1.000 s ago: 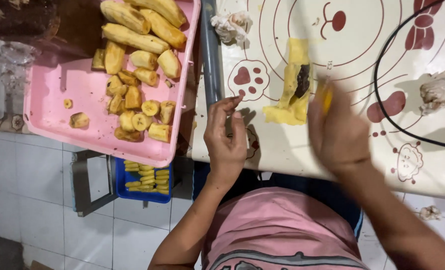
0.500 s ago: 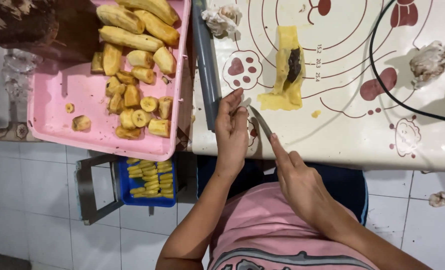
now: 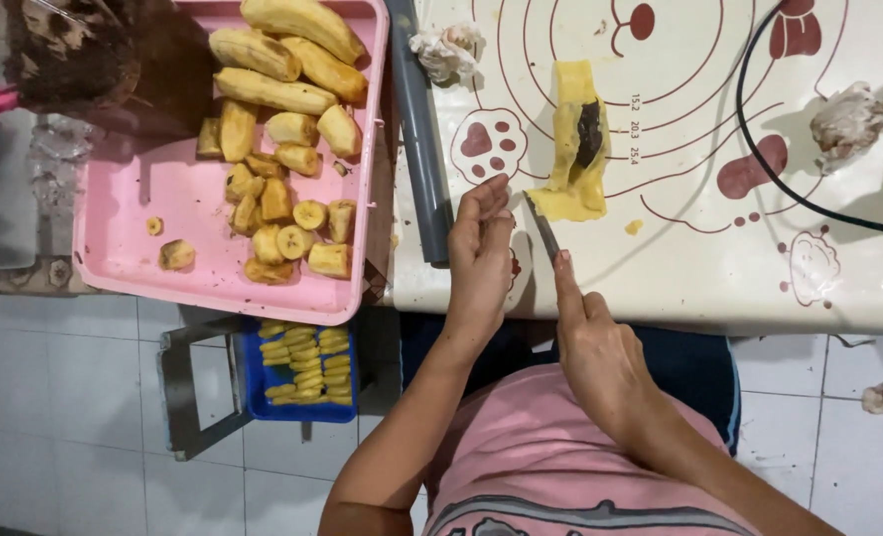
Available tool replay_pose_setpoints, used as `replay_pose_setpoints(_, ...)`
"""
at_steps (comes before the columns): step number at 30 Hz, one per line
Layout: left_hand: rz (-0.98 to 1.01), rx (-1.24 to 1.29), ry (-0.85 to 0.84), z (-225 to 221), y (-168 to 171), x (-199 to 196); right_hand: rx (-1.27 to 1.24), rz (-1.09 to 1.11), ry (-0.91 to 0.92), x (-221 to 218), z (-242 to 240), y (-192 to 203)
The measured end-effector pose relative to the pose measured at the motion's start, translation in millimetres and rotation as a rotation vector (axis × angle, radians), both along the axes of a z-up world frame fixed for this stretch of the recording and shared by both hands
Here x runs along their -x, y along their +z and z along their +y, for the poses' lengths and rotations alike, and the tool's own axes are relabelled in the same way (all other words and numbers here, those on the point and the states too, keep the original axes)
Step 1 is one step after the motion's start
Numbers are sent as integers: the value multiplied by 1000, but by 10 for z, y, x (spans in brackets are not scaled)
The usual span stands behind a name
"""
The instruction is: Filling banana slices with chocolate and wrapping them in pastry dough to make snacks.
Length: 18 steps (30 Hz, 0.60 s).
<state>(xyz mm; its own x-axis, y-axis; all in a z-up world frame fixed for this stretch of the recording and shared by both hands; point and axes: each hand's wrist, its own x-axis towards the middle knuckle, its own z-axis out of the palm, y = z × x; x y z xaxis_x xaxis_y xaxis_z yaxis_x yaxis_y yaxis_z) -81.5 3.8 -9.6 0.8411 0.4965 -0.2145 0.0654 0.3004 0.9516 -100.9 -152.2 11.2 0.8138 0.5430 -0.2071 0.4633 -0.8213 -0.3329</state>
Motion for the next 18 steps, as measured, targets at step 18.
replay_pose_setpoints(18, 270, -858, -257, 40, 35, -244, -511, 162, -89, -6, -245, 85)
